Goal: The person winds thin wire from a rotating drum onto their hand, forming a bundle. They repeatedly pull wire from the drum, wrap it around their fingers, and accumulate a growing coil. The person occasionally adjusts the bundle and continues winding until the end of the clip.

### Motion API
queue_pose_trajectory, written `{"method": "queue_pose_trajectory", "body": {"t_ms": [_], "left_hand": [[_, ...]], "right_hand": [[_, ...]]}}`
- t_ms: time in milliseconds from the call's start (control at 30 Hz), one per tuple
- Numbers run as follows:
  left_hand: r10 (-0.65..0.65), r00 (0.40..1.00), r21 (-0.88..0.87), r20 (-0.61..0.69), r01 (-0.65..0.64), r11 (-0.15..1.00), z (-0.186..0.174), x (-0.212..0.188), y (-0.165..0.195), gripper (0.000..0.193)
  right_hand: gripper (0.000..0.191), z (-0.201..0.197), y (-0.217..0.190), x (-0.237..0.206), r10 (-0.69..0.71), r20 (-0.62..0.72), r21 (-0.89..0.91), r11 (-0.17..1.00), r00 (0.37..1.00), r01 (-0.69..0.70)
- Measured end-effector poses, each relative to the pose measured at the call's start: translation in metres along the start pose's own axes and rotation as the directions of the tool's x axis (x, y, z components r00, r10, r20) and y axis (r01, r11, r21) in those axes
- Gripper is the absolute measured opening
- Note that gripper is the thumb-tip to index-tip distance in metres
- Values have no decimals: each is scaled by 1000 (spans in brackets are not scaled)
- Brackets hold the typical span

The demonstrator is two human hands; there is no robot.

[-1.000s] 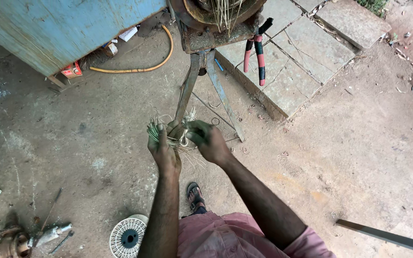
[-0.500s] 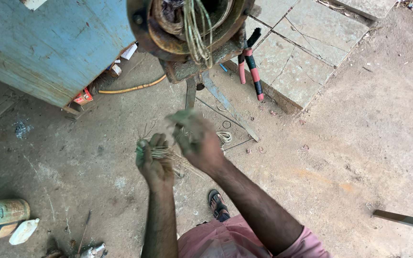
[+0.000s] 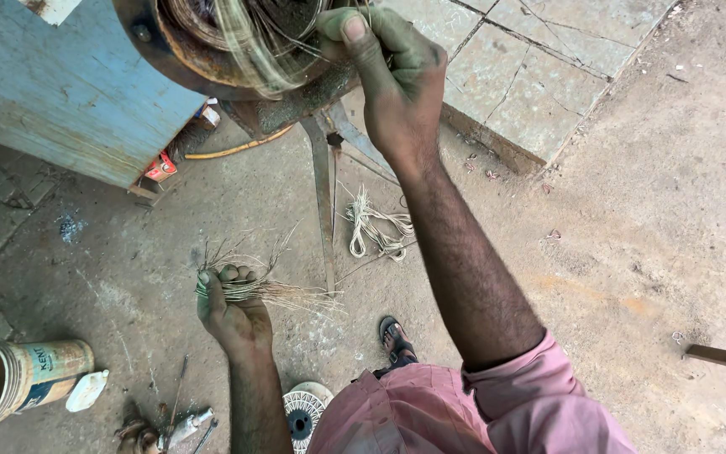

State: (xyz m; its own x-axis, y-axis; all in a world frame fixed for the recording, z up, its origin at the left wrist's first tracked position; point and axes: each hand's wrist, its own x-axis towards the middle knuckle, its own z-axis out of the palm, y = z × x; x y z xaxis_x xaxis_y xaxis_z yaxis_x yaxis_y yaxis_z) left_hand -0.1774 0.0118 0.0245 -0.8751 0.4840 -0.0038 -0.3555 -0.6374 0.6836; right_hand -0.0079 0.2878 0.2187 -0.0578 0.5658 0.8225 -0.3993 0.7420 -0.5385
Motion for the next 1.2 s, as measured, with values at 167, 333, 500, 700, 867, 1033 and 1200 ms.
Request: {"method": "queue_pose_trajectory", "body": {"t_ms": [167, 333, 500, 700, 867, 1033, 1200], "left_hand": [[15, 1000, 6, -5, -15, 1000, -10, -15, -5, 10], [47, 999, 8, -21, -47, 999, -3, -26, -11, 8], [65, 997, -54, 38, -62, 997, 14, -40, -17, 9], [25, 992, -72, 122, -16, 997, 36, -59, -32, 13], [-11, 996, -45, 94, 15, 999, 45, -79, -46, 13], [-35, 996, -49, 76, 38, 998, 46, -90, -58, 14], [-51, 996, 14, 68, 51, 999, 44, -93, -73, 16]], "right_hand": [[34, 3, 3, -6, 190, 257, 171, 956, 948, -238], [43, -1, -14, -25, 264, 253, -52, 964, 931, -259], [44, -24, -51, -102, 402, 82, -127, 912, 912, -390], [35, -82, -60, -140, 355, 19, -114, 929, 934, -351], [29, -124, -71, -149, 268, -89, 0, 963, 959, -269], [28, -184, -96, -165, 243, -147, 66, 970, 959, -236], [27, -234, -120, -174, 188, -307, 122, 980, 933, -157]]}}
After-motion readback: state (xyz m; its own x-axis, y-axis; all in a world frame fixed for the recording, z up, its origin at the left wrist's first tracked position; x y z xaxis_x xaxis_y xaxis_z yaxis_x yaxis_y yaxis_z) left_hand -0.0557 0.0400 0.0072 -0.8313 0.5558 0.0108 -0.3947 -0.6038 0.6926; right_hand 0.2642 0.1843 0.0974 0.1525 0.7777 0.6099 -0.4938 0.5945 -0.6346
